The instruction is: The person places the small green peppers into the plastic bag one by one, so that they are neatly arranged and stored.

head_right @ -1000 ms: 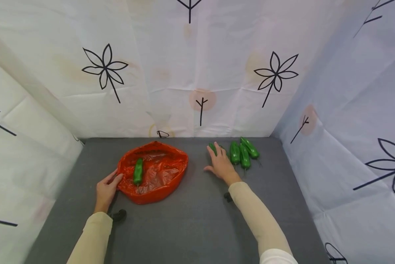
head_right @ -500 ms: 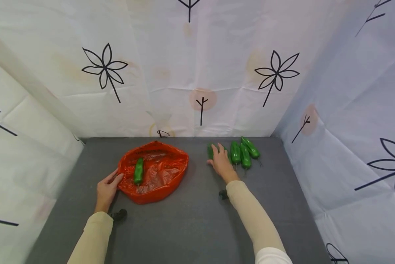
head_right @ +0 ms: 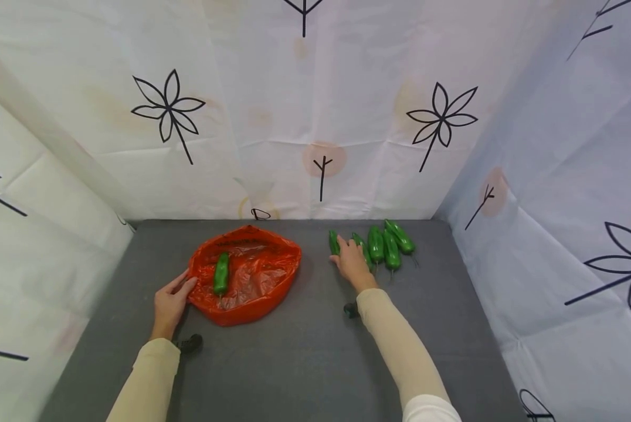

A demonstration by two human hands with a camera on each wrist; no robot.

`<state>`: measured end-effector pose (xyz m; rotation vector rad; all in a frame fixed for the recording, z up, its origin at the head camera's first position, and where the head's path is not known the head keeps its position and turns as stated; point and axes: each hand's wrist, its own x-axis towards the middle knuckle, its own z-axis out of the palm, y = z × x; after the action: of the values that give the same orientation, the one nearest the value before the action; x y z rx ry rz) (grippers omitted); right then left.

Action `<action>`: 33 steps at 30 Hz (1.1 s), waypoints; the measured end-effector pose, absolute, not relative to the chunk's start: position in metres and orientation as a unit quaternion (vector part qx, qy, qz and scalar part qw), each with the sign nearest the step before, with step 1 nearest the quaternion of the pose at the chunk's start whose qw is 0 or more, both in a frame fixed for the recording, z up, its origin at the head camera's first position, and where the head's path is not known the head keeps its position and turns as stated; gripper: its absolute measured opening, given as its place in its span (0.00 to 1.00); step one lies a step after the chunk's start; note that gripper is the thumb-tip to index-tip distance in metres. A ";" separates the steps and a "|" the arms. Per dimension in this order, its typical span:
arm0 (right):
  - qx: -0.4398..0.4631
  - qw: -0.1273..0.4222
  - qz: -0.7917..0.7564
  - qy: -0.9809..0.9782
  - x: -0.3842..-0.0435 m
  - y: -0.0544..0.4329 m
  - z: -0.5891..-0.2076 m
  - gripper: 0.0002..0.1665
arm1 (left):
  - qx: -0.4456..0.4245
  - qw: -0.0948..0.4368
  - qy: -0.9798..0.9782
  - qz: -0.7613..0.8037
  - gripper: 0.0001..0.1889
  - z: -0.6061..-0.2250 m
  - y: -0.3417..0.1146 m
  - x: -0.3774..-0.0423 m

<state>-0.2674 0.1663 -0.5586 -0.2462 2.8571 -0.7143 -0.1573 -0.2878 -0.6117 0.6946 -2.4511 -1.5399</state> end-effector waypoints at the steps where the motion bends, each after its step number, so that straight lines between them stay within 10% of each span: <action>1: -0.083 0.092 -0.242 0.962 -0.267 0.166 -0.559 0.41 | 0.231 0.082 -0.821 -0.515 0.31 -0.612 -0.288 -0.157; 33: -0.065 0.095 -0.331 0.937 -0.267 0.163 -0.547 0.47 | 0.241 0.069 -0.824 -0.509 0.31 -0.611 -0.289 -0.159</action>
<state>-0.2669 0.1635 -0.5465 -0.1921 2.7773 -0.9810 -0.1589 -0.2894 -0.6109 0.7265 -2.4790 -1.5312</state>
